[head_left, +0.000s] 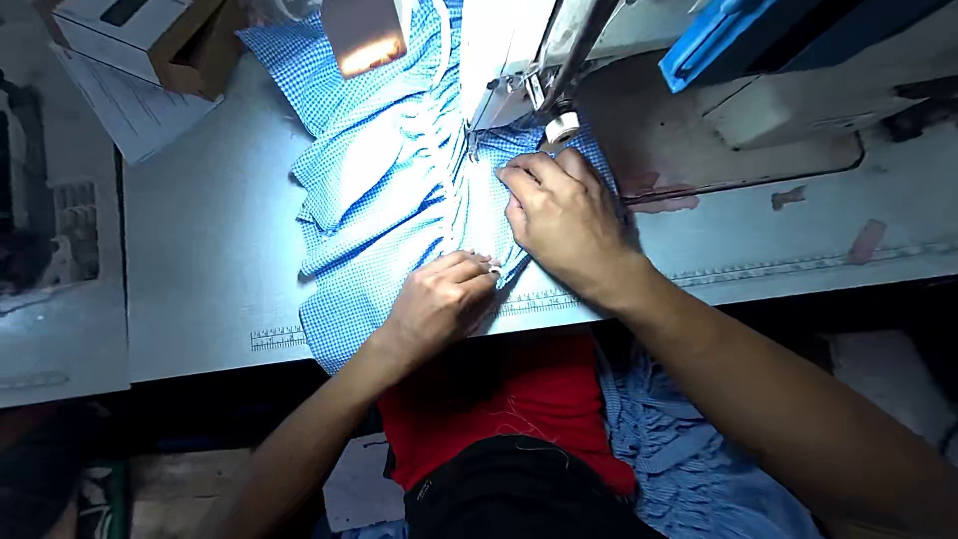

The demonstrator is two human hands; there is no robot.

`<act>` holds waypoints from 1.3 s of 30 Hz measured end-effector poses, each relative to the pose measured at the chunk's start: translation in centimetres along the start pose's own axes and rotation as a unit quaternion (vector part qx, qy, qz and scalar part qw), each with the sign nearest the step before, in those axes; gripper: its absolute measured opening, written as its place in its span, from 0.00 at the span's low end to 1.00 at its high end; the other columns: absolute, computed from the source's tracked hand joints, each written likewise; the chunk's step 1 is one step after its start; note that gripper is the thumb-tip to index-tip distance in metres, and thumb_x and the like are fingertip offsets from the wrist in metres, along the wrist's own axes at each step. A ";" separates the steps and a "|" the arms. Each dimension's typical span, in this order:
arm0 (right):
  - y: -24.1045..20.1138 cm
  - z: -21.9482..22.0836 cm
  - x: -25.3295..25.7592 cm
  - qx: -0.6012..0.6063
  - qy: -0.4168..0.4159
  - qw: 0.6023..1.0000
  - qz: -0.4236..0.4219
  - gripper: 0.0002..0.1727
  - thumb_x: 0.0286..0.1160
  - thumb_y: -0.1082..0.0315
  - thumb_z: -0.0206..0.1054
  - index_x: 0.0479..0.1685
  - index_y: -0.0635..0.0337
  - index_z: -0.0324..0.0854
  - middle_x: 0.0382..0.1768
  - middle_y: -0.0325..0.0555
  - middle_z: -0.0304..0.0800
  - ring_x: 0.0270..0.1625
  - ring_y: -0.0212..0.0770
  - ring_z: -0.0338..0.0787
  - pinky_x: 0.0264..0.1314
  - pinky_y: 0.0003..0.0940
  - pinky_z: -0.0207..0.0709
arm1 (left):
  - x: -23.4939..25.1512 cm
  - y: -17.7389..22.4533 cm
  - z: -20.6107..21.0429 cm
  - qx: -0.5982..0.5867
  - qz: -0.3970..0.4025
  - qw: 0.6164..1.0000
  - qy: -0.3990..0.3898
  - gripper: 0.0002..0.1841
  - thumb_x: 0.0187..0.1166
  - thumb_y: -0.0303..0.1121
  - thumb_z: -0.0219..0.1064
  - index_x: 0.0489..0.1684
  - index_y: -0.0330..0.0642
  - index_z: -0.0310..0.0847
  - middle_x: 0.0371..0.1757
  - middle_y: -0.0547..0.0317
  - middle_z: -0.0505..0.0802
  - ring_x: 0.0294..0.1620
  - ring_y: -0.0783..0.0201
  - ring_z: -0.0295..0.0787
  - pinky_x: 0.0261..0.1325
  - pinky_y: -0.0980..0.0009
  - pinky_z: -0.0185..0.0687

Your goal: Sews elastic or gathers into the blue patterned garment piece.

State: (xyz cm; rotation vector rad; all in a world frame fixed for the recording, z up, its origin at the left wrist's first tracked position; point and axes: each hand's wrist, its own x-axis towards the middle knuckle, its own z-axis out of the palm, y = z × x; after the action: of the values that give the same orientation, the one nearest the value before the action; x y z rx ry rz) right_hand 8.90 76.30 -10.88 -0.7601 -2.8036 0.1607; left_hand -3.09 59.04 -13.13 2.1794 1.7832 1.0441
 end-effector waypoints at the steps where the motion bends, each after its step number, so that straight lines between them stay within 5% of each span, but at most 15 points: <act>1: 0.0 0.1 0.1 -0.004 0.009 1.000 -0.003 0.18 0.85 0.68 0.54 0.65 0.56 0.86 0.65 0.52 0.88 0.65 0.62 0.84 0.58 0.54 0.79 | 0.2 -0.3 -0.1 0.001 0.004 1.000 -0.007 0.07 0.75 0.28 0.71 0.41 0.38 0.95 0.51 0.53 0.97 0.64 0.57 0.92 0.73 0.64 0.84; 7: 0.7 0.5 0.9 0.011 0.038 0.999 -0.031 0.14 0.81 0.74 0.57 0.54 0.57 0.87 0.55 0.56 0.88 0.62 0.62 0.84 0.57 0.53 0.79 | 1.7 -2.5 -0.7 -0.005 0.022 1.000 -0.015 0.07 0.77 0.30 0.71 0.42 0.37 0.95 0.52 0.52 0.97 0.65 0.56 0.92 0.75 0.64 0.82; 16: 2.0 1.4 3.8 0.007 0.038 0.999 0.001 0.17 0.84 0.70 0.55 0.59 0.56 0.89 0.56 0.61 0.91 0.63 0.65 0.88 0.63 0.58 0.81 | 4.3 -6.6 -1.8 -0.011 0.059 0.998 -0.017 0.10 0.80 0.31 0.67 0.41 0.37 0.95 0.53 0.50 0.97 0.67 0.55 0.91 0.76 0.62 0.81; 19: 2.3 2.0 4.8 -0.007 0.093 0.995 0.024 0.15 0.83 0.67 0.57 0.52 0.56 0.91 0.52 0.61 0.93 0.62 0.63 0.89 0.62 0.58 0.81 | 5.2 -7.8 -2.1 -0.005 0.062 0.998 -0.020 0.11 0.81 0.31 0.65 0.42 0.37 0.95 0.55 0.50 0.97 0.67 0.55 0.91 0.77 0.61 0.80; 24: 0.4 0.8 2.2 0.036 0.076 0.996 0.024 0.18 0.89 0.58 0.55 0.56 0.55 0.89 0.56 0.57 0.90 0.65 0.61 0.85 0.67 0.56 0.77 | 6.0 -6.6 -1.5 0.034 -0.024 0.999 0.004 0.18 0.81 0.48 0.70 0.43 0.43 0.97 0.50 0.54 0.97 0.58 0.58 0.92 0.64 0.62 0.85; 28: 0.6 1.3 1.1 0.056 0.042 0.997 0.040 0.18 0.89 0.58 0.55 0.62 0.50 0.89 0.61 0.51 0.89 0.67 0.57 0.85 0.69 0.51 0.77 | 6.1 -5.1 -1.1 0.058 -0.061 0.996 0.024 0.10 0.80 0.36 0.69 0.36 0.43 0.95 0.34 0.54 0.92 0.44 0.57 0.89 0.50 0.62 0.83; 39: 2.1 1.5 1.7 0.044 0.047 0.998 0.000 0.18 0.88 0.61 0.54 0.61 0.51 0.89 0.57 0.55 0.89 0.64 0.59 0.85 0.64 0.52 0.79 | 2.8 -2.1 0.0 0.046 -0.056 0.996 0.047 0.07 0.76 0.34 0.71 0.33 0.43 0.94 0.38 0.58 0.93 0.47 0.59 0.88 0.53 0.64 0.83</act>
State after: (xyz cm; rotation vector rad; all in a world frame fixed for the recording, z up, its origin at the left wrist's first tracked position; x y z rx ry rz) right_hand 8.12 78.85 -12.37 -0.7271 -2.6885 0.2386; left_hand -4.59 62.19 -13.04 2.0849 2.0060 1.0772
